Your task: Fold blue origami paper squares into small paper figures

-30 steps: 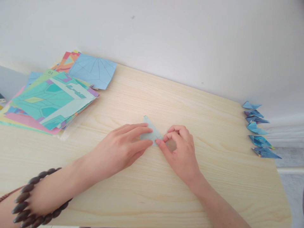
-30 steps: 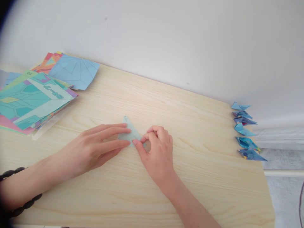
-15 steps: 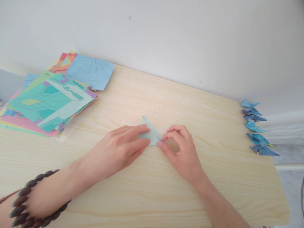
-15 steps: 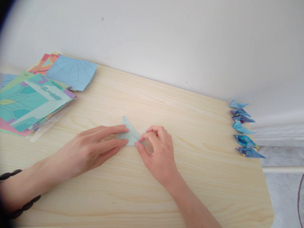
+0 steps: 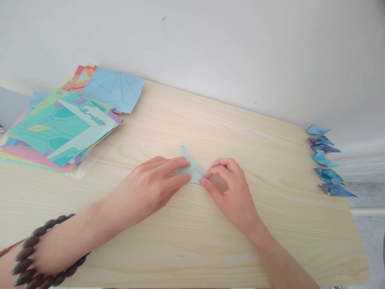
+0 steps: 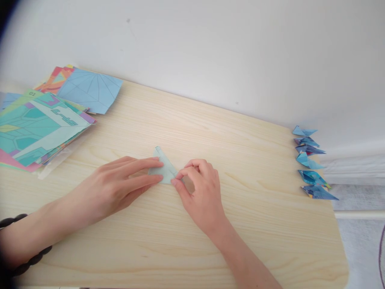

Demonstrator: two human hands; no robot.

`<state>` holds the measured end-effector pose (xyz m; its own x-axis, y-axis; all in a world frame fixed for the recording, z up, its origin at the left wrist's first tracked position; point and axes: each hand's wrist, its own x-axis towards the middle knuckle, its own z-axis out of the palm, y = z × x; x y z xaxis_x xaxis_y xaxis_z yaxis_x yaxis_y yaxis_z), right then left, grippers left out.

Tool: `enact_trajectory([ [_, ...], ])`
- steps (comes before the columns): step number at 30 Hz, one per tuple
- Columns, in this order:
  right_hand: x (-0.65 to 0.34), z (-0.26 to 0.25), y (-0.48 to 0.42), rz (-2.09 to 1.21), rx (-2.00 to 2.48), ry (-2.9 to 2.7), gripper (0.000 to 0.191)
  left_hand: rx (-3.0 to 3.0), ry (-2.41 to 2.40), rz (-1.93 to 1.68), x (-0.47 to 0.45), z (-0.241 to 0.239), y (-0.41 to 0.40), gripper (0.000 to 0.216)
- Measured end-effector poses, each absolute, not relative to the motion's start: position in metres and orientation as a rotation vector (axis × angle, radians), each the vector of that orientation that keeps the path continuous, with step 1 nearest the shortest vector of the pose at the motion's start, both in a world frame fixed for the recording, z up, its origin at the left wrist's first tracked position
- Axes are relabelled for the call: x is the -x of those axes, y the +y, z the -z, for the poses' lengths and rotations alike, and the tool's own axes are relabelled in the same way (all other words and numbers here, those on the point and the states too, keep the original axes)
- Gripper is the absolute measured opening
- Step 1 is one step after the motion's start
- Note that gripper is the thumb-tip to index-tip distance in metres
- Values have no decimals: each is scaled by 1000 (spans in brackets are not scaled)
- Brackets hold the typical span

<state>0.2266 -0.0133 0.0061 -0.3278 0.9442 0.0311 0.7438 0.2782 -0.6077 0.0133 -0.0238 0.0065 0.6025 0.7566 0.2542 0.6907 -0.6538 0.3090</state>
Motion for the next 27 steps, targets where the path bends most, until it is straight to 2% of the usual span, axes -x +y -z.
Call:
enact_trajectory([
  [17,-225,-9,-12,-725,1553,-2173,5,-2787,1224,-385,-13,-12,-25,31],
  [27,-226,-8,-11,-719,1518,-2214,11,-2804,1189,-405,-14,-16,-27,25],
])
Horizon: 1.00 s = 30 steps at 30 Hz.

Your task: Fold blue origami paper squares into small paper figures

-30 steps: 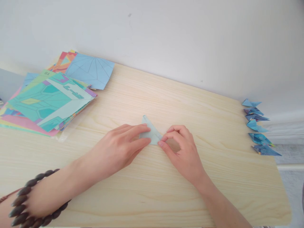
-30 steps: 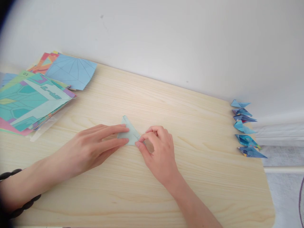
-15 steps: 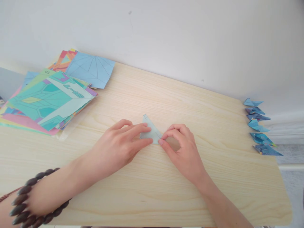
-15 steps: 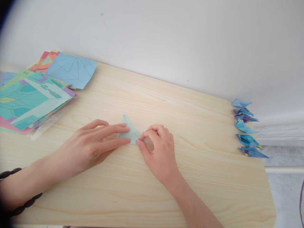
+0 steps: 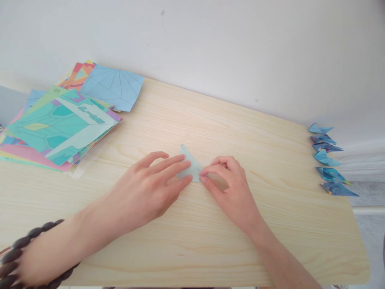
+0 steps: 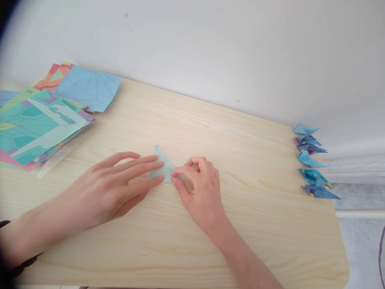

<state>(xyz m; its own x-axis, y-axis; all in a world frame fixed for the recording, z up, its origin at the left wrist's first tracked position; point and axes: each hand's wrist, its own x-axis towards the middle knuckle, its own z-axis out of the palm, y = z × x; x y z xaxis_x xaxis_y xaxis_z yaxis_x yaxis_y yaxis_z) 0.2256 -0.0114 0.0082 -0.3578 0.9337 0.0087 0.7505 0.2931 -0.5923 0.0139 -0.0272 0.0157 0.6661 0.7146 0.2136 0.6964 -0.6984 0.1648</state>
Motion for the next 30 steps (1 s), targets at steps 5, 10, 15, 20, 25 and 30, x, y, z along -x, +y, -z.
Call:
enact_trajectory([
  [5,-227,-7,-12,-672,1476,-2229,15,-2775,1168,-420,-15,-17,-27,24],
  [10,-228,-4,-13,-625,1459,-2229,17,-2745,1151,-464,-15,-16,-27,23],
  [15,-229,4,-18,-435,1334,-2300,22,-2745,1172,-443,-16,-14,-29,25],
  [20,-231,1,-31,-175,1167,-2498,34,-2753,1195,-439,-16,-12,-32,25],
  [25,-235,-3,-41,-77,1094,-2609,35,-2742,1216,-451,-16,-9,-35,26],
  [30,-232,-2,-43,-16,1068,-2671,36,-2788,1192,-431,-15,-8,-36,27],
])
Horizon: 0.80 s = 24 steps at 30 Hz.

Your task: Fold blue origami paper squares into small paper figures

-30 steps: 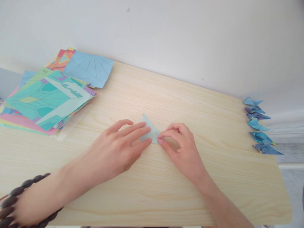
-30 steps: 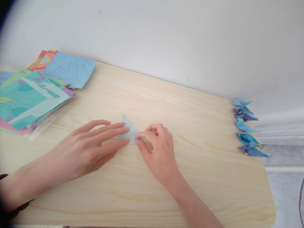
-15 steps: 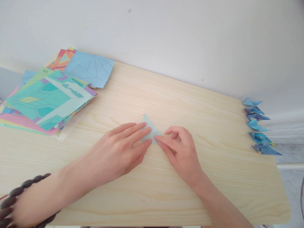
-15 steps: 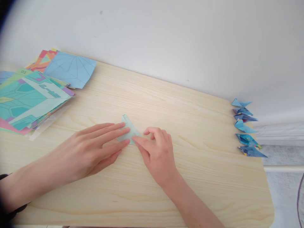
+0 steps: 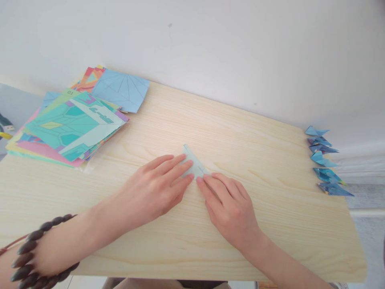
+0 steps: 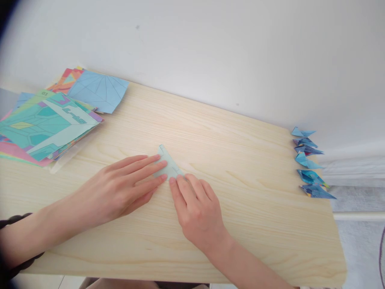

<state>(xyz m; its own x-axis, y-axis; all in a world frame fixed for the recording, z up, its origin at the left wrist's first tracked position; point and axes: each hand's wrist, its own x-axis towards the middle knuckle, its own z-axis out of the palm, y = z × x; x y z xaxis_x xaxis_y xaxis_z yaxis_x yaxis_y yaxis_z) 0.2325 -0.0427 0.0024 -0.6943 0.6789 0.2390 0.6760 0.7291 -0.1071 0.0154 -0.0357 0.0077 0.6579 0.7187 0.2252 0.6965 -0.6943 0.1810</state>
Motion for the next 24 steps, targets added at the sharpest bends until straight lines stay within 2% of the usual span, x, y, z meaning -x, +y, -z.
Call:
enact_trajectory([
  [5,-230,-3,-41,-88,1123,-2616,32,-2837,1156,-402,-15,-9,-35,27],
  [8,-228,-4,-35,-242,1180,-2543,29,-2852,1147,-374,-14,-9,-35,29],
  [12,-219,-6,-22,-532,1406,-2343,14,-2867,1154,-361,-14,-10,-35,30],
  [15,-212,-6,-16,-600,1496,-2267,6,-2897,1181,-364,-16,-10,-40,33],
  [24,-218,-11,-14,-731,1483,-2264,11,-2901,1216,-306,-13,-4,-56,43],
])
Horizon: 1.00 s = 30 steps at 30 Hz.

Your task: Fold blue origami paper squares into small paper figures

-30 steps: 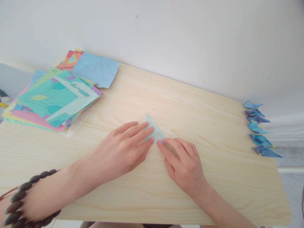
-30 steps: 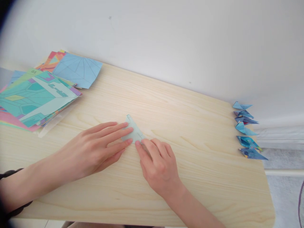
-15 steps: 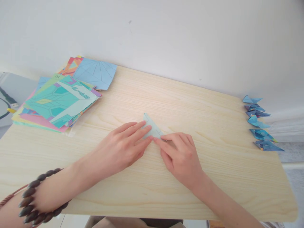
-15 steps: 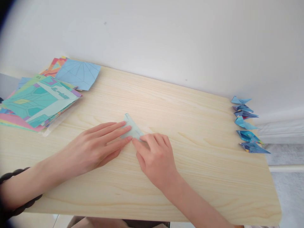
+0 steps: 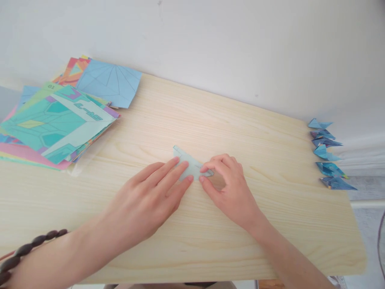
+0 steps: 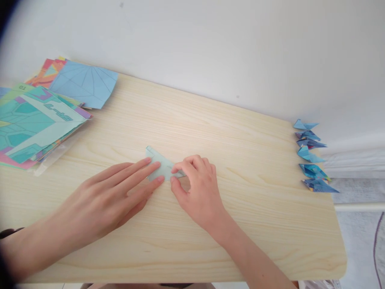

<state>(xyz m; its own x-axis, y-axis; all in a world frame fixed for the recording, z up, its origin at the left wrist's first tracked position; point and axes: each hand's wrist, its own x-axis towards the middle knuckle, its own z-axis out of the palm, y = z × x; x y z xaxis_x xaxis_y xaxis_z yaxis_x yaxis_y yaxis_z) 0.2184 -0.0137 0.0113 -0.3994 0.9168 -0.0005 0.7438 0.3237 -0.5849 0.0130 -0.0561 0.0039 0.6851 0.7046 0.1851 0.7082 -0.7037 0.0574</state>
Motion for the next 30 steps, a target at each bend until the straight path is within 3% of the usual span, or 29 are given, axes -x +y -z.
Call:
enact_trajectory([
  [20,-236,-14,-2,-982,1381,-2154,27,2930,-1265,426,-9,-2,-53,41],
  [30,-236,-9,1,-968,1370,-2156,23,3116,-1240,508,3,-11,-35,28],
])
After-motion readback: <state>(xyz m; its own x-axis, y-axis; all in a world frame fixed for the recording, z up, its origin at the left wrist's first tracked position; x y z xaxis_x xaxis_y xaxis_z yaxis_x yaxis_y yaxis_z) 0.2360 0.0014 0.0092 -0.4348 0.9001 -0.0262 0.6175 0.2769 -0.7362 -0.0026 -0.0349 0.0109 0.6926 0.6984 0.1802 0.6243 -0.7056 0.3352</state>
